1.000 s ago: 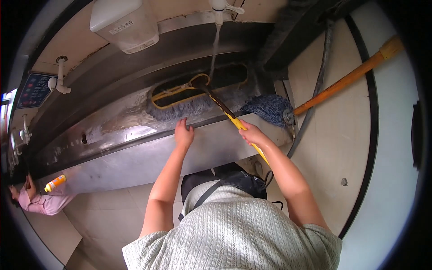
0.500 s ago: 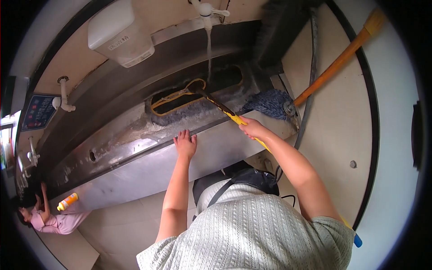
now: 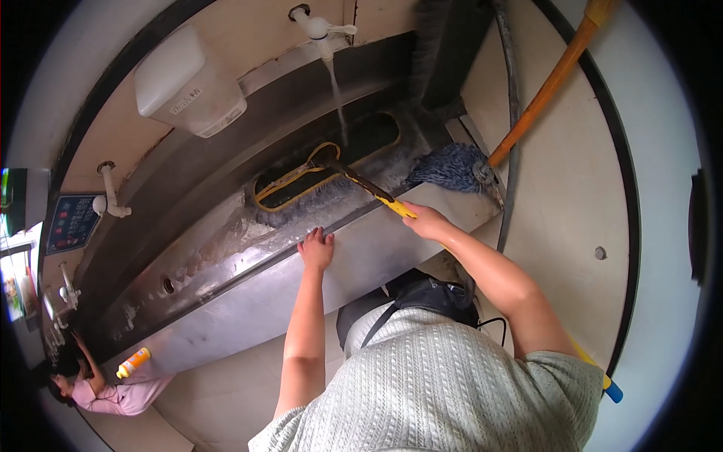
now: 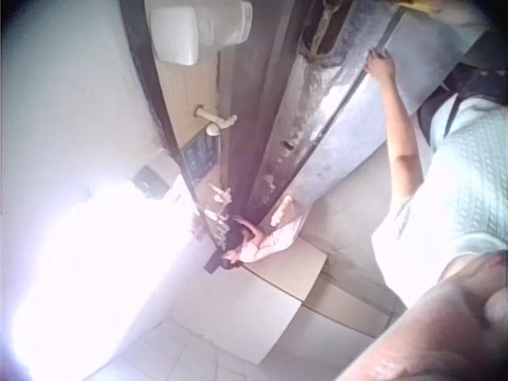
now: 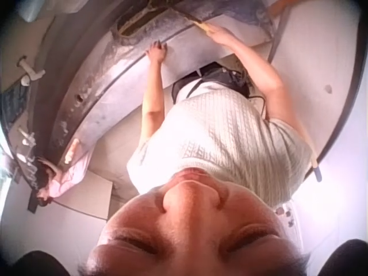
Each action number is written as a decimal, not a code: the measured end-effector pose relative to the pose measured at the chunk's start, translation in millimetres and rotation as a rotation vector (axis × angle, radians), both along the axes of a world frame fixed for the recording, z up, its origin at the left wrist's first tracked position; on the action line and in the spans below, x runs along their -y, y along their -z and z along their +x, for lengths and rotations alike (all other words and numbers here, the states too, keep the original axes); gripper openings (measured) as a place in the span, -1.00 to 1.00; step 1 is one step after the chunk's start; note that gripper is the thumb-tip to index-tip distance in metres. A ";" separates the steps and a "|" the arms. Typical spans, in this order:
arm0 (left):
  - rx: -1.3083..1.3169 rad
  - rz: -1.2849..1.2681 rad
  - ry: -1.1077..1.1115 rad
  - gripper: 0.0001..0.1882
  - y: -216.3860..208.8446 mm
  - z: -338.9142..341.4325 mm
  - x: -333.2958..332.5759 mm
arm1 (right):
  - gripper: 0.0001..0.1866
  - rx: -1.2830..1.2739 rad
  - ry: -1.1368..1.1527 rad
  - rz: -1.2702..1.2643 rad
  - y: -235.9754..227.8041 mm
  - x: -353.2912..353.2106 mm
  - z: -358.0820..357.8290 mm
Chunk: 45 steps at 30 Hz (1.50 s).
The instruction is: Cleaning a mop head under running water in a large stainless steel trough sink.
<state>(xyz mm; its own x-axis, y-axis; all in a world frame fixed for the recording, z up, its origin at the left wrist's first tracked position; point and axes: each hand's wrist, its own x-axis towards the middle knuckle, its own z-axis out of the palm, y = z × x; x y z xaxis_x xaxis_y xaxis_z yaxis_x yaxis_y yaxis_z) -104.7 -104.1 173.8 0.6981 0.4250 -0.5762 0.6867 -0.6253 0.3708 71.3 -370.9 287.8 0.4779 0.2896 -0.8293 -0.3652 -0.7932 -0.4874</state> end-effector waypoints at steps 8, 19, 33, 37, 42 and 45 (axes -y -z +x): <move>0.518 -0.357 -0.530 -0.35 102.8 9.7 -82.2 | -0.34 -0.195 0.160 0.074 -47.9 54.7 -37.2; 0.074 -0.376 -1.053 -0.23 216.3 15.0 -158.9 | -0.33 -0.294 0.243 0.034 -103.7 107.5 -41.5; 0.708 -0.363 -0.880 -0.63 -26.4 184.2 -150.5 | -0.37 -0.308 0.398 0.189 -104.5 128.4 3.4; 0.790 -0.218 -0.682 -0.56 -86.6 242.8 -149.7 | -0.41 -0.292 0.447 0.253 -125.8 134.9 6.7; 0.689 0.047 -0.456 -0.45 -150.1 291.7 -122.1 | -0.42 -0.308 0.526 0.266 -146.7 145.4 -0.1; 0.680 0.073 -0.438 -0.47 -197.7 317.9 -64.8 | -0.42 -0.289 0.584 0.271 -149.4 161.4 -4.2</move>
<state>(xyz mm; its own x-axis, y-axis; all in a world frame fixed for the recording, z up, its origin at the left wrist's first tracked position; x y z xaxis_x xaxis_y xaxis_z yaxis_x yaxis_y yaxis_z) 213.3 -39.3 371.5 0.6471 0.7610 -0.0457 0.5137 -0.3908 0.7638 67.2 -532.3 437.2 0.3892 0.2669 -0.8817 -0.8390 -0.2923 -0.4589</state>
